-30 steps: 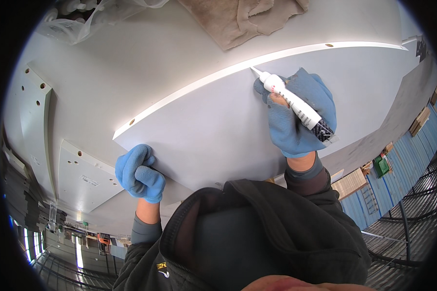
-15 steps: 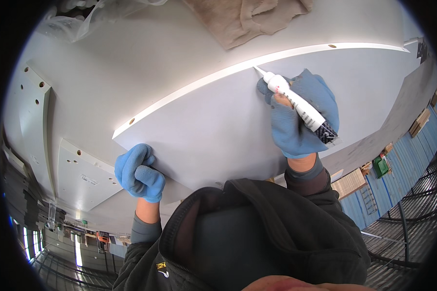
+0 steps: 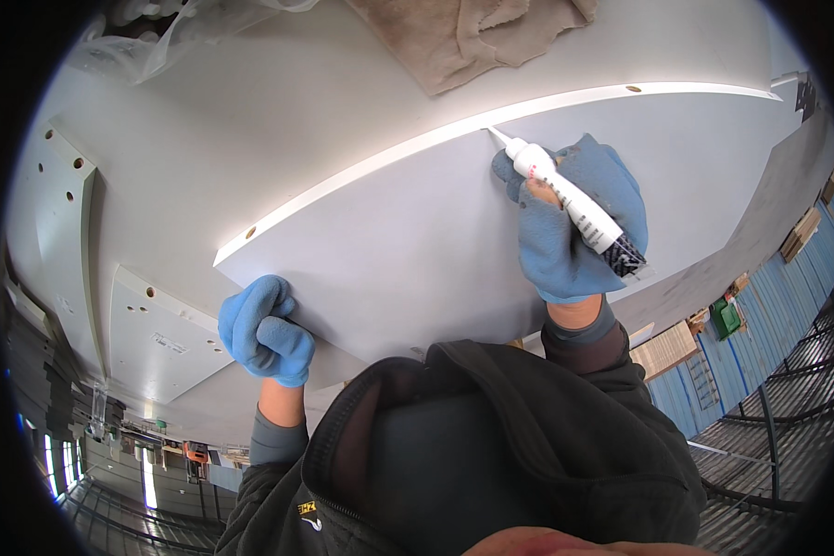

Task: The person applies a bead of adhesive along the edge of a white panel using a tube, then wipes the panel and the work surface with a cloth. They handle several white panels and a patterned panel, wiping them clean.

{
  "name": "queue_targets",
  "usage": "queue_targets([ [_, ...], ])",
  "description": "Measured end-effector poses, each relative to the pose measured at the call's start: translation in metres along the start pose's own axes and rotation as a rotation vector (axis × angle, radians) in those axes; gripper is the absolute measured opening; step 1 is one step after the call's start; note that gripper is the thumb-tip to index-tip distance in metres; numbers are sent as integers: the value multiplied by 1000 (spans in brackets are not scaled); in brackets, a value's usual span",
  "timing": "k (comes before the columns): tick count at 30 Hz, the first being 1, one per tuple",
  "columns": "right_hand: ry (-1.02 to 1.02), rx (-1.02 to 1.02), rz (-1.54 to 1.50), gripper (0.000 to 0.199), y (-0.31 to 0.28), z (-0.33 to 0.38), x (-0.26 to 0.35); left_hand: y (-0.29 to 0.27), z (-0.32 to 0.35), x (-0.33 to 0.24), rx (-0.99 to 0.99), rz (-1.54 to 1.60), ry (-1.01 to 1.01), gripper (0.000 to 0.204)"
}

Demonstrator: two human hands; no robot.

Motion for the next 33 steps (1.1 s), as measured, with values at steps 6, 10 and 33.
queue_targets([
  [6, 39, -13, 24, 37, -1, 1, 0, 1, 2, -1, -9, 7, 2, 34],
  [10, 67, 2, 5, 37, -2, 3, -2, 1, 2, -1, -11, -4, 7, 35],
  [33, 257, -81, -89, 25, 1, 11, -6, 2, 2, -2, -22, -7, -2, 33],
])
Point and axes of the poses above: each hand's wrist, its own z-axis away from the middle knuckle, its own y-axis out of the palm, x = y × z, the point moved 4 cm from there along -z, towards the middle knuckle, and after that the axes turned 4 degrees about -x, right-handed, at the moved point
